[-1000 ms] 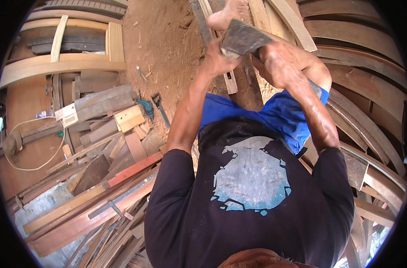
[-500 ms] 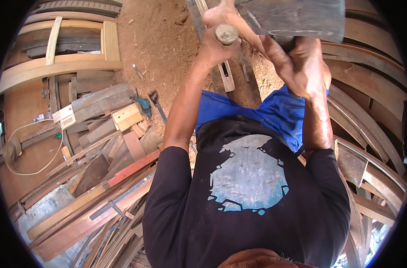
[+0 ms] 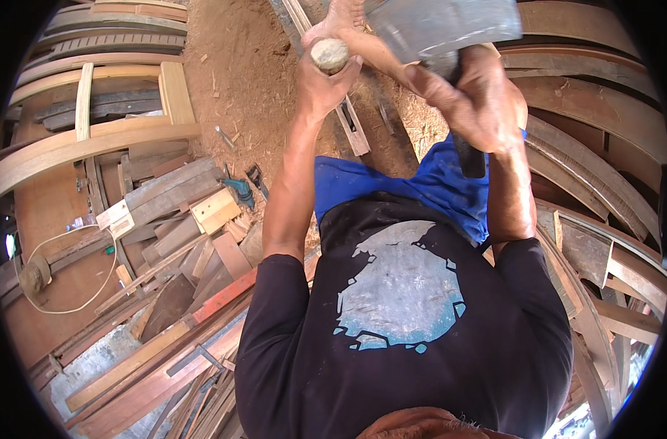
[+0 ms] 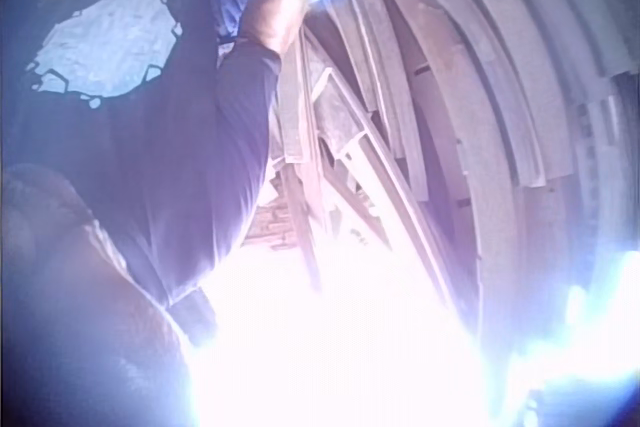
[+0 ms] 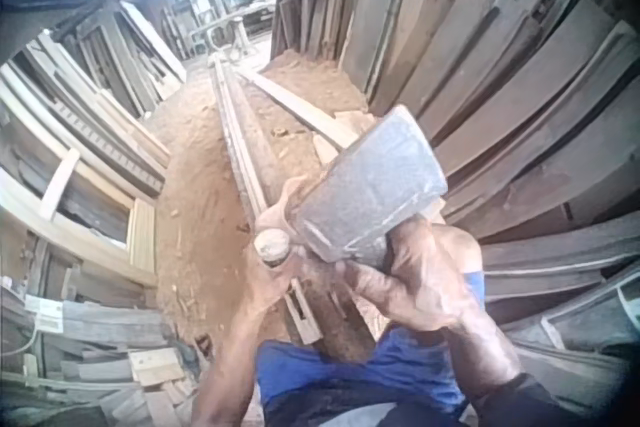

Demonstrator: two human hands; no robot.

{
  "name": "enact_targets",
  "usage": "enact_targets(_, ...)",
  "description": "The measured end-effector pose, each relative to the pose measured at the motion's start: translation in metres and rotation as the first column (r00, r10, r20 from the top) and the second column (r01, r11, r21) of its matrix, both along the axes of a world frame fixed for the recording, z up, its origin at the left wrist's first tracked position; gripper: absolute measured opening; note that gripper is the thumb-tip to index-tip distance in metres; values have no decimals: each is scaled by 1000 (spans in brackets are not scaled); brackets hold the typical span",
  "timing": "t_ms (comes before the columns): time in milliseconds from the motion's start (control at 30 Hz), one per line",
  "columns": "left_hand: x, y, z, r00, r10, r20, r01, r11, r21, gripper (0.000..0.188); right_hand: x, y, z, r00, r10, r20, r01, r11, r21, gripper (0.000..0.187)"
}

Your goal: The person uses a chisel and mallet to carve a groove along a long wooden plank in a cluttered workshop. They repeatedly strike the chisel with the mallet, repositioning the plank and clearing wood shavings as they work.

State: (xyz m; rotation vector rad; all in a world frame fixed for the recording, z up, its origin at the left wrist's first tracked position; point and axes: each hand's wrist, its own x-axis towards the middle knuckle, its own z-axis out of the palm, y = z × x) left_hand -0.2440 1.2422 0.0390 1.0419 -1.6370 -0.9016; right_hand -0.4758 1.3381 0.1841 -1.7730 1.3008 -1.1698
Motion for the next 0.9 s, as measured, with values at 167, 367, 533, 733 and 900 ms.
enact_targets(167, -16, -5, 16, 988, 12, 153, -11, 1000, -7, 52, -27, 8, 18, 986, -102, 130, 108, 994, -35, 22)
enact_targets(367, -24, -4, 13, 993, 62, 101, -62, 998, -9, 42, -51, 13, 30, 958, -206, 201, 218, 975, -39, 19)
enact_targets(533, -25, -4, 10, 983, 60, 172, -61, 998, -2, 35, -51, 9, 30, 939, -182, 291, 216, 972, -89, 18)
enact_targets(733, -35, 13, 15, 976, 25, 214, -48, 994, 101, 33, -40, -4, 7, 955, -282, -89, 287, 957, 39, 33)
enact_targets(900, -52, 16, 16, 923, -49, 383, 40, 999, 31, 34, -18, -18, -42, 775, -52, -630, 6, 997, -75, 34)
